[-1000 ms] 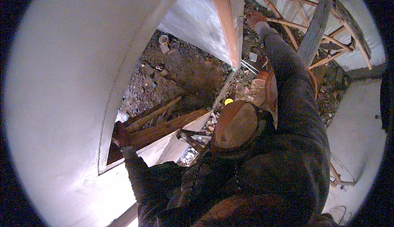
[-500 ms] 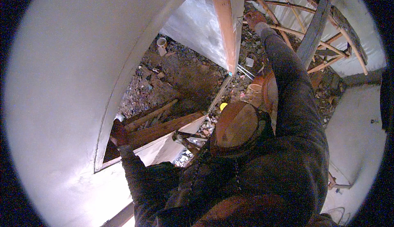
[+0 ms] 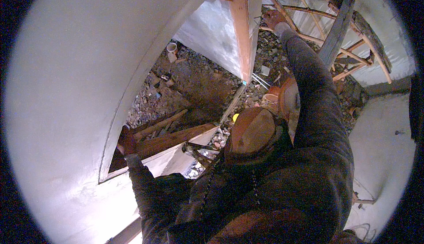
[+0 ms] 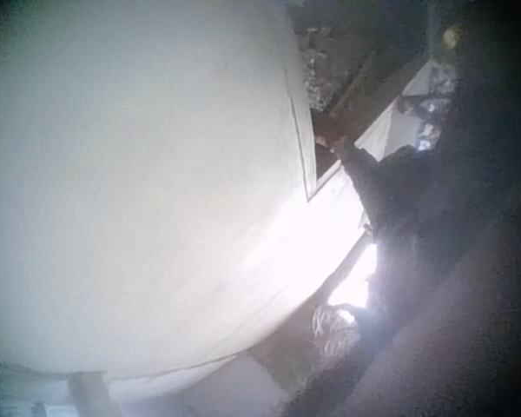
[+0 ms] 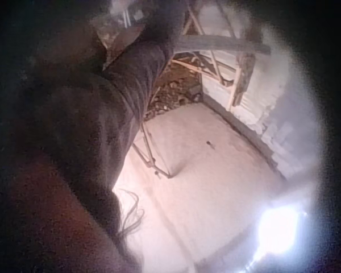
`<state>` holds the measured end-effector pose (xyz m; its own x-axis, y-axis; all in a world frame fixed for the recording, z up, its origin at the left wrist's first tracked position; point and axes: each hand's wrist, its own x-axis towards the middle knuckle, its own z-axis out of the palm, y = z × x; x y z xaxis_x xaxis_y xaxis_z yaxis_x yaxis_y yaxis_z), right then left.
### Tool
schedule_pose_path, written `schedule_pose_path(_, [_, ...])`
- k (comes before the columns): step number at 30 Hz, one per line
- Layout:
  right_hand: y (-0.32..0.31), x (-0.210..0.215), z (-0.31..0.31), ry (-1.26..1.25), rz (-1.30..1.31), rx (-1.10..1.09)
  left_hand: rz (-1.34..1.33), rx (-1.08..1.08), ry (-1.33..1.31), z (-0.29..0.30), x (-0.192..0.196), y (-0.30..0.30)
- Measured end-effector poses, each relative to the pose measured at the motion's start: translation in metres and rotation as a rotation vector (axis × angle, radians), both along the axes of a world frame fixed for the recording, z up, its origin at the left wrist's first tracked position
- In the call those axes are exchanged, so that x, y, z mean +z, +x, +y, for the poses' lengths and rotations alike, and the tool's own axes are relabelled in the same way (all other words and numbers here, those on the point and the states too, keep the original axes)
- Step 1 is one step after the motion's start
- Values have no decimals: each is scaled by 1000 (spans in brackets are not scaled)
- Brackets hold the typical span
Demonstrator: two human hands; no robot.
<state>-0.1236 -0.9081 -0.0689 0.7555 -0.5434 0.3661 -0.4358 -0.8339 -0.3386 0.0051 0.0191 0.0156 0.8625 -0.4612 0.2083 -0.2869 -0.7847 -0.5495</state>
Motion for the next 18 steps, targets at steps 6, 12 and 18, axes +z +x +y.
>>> schedule_pose_path(6, [8, 17, -2, 76, 38, 23, -152, -120, 45, 28, -19, 10])
schedule_pose_path(12, [11, 23, -20, -284, 102, 67, -107, 27, 62, 14, -7, 2])
schedule_pose_path(18, [-7, 22, -84, -3, -28, 14, -8, -19, -78, -18, -27, 12])
